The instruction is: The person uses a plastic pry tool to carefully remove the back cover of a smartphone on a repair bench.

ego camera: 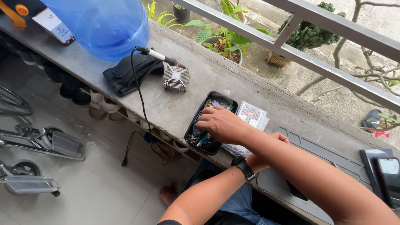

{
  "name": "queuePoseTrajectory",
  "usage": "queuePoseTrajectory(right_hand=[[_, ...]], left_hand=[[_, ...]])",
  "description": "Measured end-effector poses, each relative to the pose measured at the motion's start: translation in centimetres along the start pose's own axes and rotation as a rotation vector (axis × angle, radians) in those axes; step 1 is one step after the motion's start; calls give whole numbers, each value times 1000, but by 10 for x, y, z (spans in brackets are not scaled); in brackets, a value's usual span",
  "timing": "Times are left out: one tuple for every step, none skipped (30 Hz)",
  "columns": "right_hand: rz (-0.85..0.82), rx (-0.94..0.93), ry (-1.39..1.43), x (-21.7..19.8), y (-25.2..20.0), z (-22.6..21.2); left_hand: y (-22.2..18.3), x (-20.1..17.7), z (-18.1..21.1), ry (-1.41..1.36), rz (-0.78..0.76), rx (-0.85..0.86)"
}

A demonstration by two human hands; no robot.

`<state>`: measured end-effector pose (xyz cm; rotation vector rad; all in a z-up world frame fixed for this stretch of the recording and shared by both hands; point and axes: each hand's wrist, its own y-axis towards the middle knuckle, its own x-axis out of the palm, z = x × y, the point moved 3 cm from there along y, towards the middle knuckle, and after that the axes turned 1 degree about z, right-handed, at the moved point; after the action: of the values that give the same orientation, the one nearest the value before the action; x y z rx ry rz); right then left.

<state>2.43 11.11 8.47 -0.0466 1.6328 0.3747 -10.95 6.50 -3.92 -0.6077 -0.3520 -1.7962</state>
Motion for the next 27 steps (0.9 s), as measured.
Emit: queuePoseTrajectory(right_hand=[[0, 0, 1, -17, 5, -9], [-40, -51, -69, -33, 10, -20], [-79, -103, -139, -48, 16, -30], [-79, -102, -137, -47, 16, -32], [-76, -127, -192, -45, 17, -35], [-74, -152, -248, -44, 18, -37], [-75, -152, -247, -47, 19, -37], [-127, -123, -207, -49, 21, -35], [-178, -94, -168, -50, 24, -34], [-178, -101, -163, -44, 20, -28], [-141, -79, -115, -40, 15, -22], [-104, -55, -66, -35, 10, -16], [-104, -58, -61, -35, 8, -16], [-26, -75, -87, -38, 6, -14], [52, -91, -113, -42, 5, -13], [56, -98, -112, -34, 4, -12], [111, -95, -130, -28, 4, -11], [164, -91, -146, -22, 2, -10], [165, -97, -143, -22, 4, -12], [137, -106, -175, -22, 5, -15], [109, -115, -207, -22, 6, -17], [109, -118, -203, -23, 8, -19], [103, -145, -258, -24, 10, -22], [98, -172, -316, -26, 13, -24], [100, -174, -314, -27, 14, -25], [79, -170, -325, -27, 15, -27], [59, -166, -336, -28, 15, -27]], left_hand=[[1, 1, -4, 1, 4, 1], [1, 3, -7, 3, 7, 2], [2, 4, -10, 5, 10, 3], [2, 4, -11, 7, 14, 4], [1, 4, -12, 8, 17, 5], [1, 3, -13, 9, 20, 7], [2, 3, -14, 10, 23, 9], [2, 3, -14, 11, 28, 13], [1, 2, -15, 13, 34, 17], [-1, 0, -16, 12, 44, 21], [-4, -1, -17, 12, 54, 25], [-7, -2, -20, 11, 62, 27], [-10, -2, -21, 11, 70, 28], [-11, -4, -21, 13, 78, 31], [-13, -5, -21, 15, 85, 34], [-16, -7, -20, 21, 95, 39], [-18, -10, -19, 26, 105, 45], [-21, -11, -20, 27, 114, 50], [-22, -12, -21, 29, 122, 55], [-23, -12, -22, 29, 131, 60], [-24, -13, -24, 30, 139, 64], [-26, -13, -25, 30, 146, 66], [-28, -13, -26, 29, 154, 68], [-29, -14, -26, 31, 160, 70], [-30, -15, -27, 33, 167, 72], [-29, -17, -28, 36, 171, 74], [-29, -19, -28, 39, 176, 77]])
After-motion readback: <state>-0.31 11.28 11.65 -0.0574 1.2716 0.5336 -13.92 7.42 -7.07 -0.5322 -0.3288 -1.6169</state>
